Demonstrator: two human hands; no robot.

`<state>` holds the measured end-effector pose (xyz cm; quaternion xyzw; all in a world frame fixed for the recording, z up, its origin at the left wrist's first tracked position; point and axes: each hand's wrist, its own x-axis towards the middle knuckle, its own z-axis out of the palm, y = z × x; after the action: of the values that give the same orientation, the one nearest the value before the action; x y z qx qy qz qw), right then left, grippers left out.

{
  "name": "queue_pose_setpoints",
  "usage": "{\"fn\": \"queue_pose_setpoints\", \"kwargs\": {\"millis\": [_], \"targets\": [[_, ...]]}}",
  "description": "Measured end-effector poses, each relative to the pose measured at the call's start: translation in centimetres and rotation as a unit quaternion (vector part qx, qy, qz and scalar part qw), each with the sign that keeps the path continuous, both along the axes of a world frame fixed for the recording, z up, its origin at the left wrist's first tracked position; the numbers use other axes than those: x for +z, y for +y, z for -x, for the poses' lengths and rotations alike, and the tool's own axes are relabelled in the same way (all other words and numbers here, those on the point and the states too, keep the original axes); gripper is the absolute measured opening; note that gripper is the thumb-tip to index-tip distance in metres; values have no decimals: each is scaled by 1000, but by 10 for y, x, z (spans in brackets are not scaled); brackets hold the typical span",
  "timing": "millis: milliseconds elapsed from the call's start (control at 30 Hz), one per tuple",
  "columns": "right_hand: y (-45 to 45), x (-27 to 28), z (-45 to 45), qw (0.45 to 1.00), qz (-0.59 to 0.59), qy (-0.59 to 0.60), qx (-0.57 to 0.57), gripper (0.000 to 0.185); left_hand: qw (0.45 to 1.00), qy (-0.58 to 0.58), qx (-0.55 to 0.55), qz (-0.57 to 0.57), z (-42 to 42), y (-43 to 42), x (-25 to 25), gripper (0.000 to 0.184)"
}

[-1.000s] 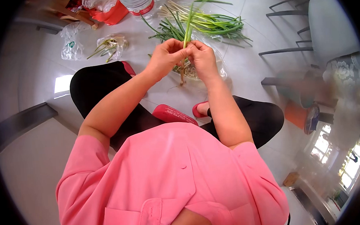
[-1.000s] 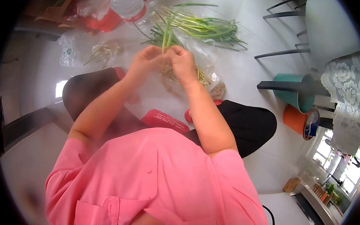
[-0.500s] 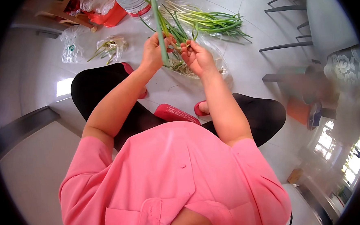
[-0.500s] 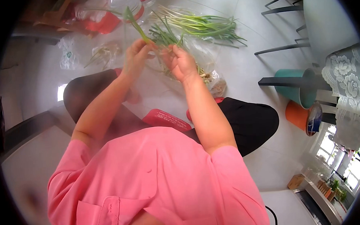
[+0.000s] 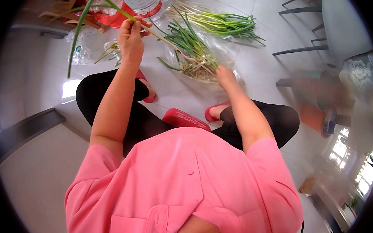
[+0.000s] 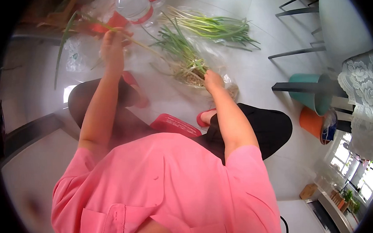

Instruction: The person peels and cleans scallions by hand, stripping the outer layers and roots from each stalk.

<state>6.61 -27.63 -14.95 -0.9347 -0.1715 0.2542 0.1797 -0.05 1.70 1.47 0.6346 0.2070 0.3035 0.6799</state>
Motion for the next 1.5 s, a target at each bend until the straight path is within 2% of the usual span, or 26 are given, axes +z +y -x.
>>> {"fn": "queue_pose_setpoints", "kwargs": {"millis": [33,133,267,367,433,467,533,600,633,667,700,733,800,900,967,1100,1400,1433,1500], "targets": [[-5,-3,-1,1000,-3,0,2,24,1000,0,2,-3,0,4,2,12],[-24,-23,-6,994,96,15,41,22,998,-33,55,-12,3,16,12,14],[-27,-33,-9,994,89,21,55,22,997,-49,56,-20,1,20,23,15],[-1,-8,-6,996,44,14,80,24,999,-37,21,9,-1,15,23,16],[14,-5,-8,993,0,-62,104,25,998,-37,6,41,-3,12,16,16],[21,-4,-9,993,0,-61,104,25,997,-37,-8,71,-5,11,14,16],[45,20,-10,977,-136,-150,72,32,994,-30,-26,99,-5,4,14,16],[78,64,-13,958,-287,10,-7,32,986,-24,-68,152,-6,-2,10,19],[92,87,-11,915,-380,121,-55,32,985,-23,-68,156,-6,-7,11,19],[104,107,-8,850,-465,227,-101,31,984,-5,-73,161,-6,-15,13,17],[112,123,-6,850,-464,227,-101,31,983,12,-78,166,-7,-22,15,16],[117,138,-3,837,-494,218,-87,24,980,11,-87,180,-8,-27,15,17],[128,144,2,803,-561,184,-79,15,977,7,-101,189,-7,-34,16,17],[121,155,2,814,-513,245,-121,19,974,-4,-110,198,-6,-39,14,20],[120,159,6,806,-528,238,-124,15,978,54,-140,148,-4,-43,11,24],[113,161,7,781,-556,252,-135,13,967,70,-170,178,-2,-47,16,29],[101,162,6,779,-532,308,-120,16,951,73,-202,224,2,-52,20,30],[102,163,9,780,-533,307,-120,16,951,73,-202,224,2,-53,19,30],[108,163,17,800,-562,186,-99,10,949,74,-208,223,3,-54,18,28]]}}
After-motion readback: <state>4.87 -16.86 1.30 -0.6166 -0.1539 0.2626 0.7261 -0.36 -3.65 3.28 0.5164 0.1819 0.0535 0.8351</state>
